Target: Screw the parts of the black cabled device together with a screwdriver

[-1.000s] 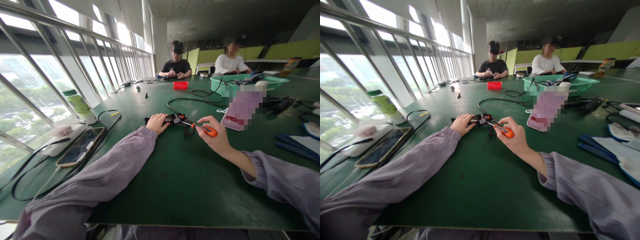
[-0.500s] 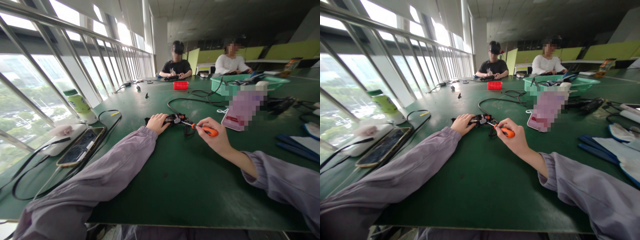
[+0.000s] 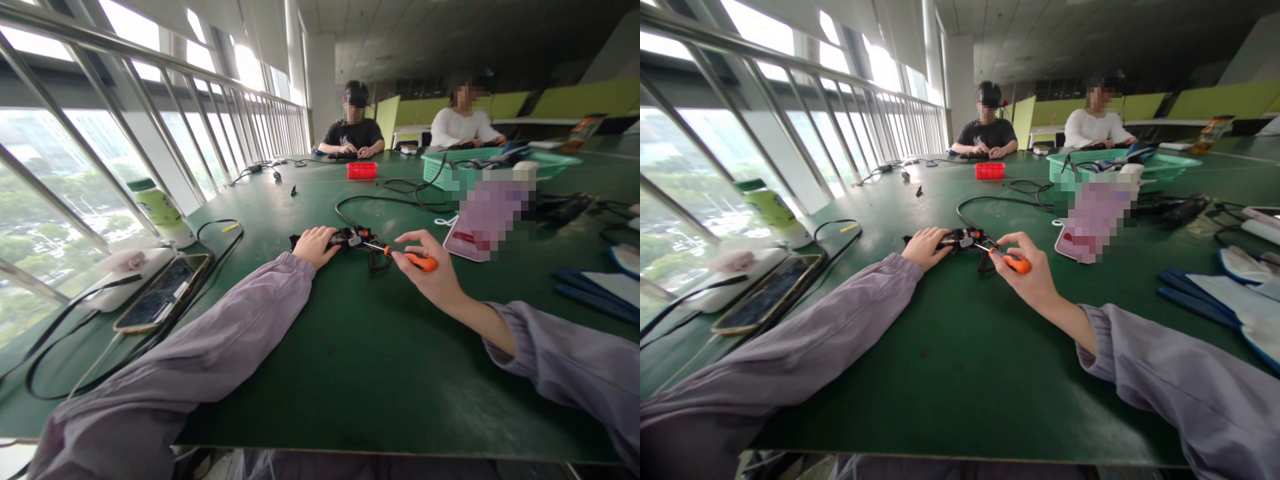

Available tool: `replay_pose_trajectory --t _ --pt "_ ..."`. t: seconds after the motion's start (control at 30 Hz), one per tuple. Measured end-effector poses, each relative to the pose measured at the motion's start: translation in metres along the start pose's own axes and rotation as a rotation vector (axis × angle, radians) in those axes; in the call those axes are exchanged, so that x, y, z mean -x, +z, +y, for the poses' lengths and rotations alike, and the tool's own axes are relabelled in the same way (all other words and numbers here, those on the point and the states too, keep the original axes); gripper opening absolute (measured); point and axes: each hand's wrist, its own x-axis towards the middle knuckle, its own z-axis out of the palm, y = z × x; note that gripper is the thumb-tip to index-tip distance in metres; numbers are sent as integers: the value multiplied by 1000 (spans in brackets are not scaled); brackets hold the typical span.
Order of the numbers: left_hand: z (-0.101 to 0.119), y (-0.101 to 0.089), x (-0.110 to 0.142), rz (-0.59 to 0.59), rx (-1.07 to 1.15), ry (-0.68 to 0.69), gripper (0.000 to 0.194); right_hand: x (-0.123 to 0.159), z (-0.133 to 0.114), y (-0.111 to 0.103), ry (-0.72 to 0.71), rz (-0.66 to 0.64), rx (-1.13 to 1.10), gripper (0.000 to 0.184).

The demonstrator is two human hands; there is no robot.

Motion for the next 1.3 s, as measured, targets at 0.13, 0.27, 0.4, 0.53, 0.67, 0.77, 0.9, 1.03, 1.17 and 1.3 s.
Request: replay_pose_trajectory --t 0.13,0.27,0.4,0.53,0.67,0.77,0.9,1.03,1.17,1.3 --pt "-1 1 0 3 -4 6 38 -3 4 1 -107 78 -45 35" --pt "-1 1 0 2 -7 7 38 -4 8 1 -98 71 -91 49" --pt "1 -2 0 -15 -16 -2 39 -1 5 0 3 44 -46 27" --pt "2 -3 0 -19 -15 -9 39 1 1 0 21 14 -29 23" --pt "1 -2 0 -20 -9 -5 39 -2 4 2 -76 61 -81 38" --pt "1 -1 0 -18 -12 -5 40 -4 8 2 -108 119 -116 49" --pt "2 -2 0 -21 -20 -10 40 -2 6 1 -7 23 -80 35" --pt "1 -1 0 -13 -20 -7 39 0 2 0 43 1 -38 19" --pt "0 0 0 -5 -19 0 40 -1 2 1 -50 36 -47 31" --pt "0 0 0 -3 -16 0 40 -2 4 2 -108 92 -92 46"
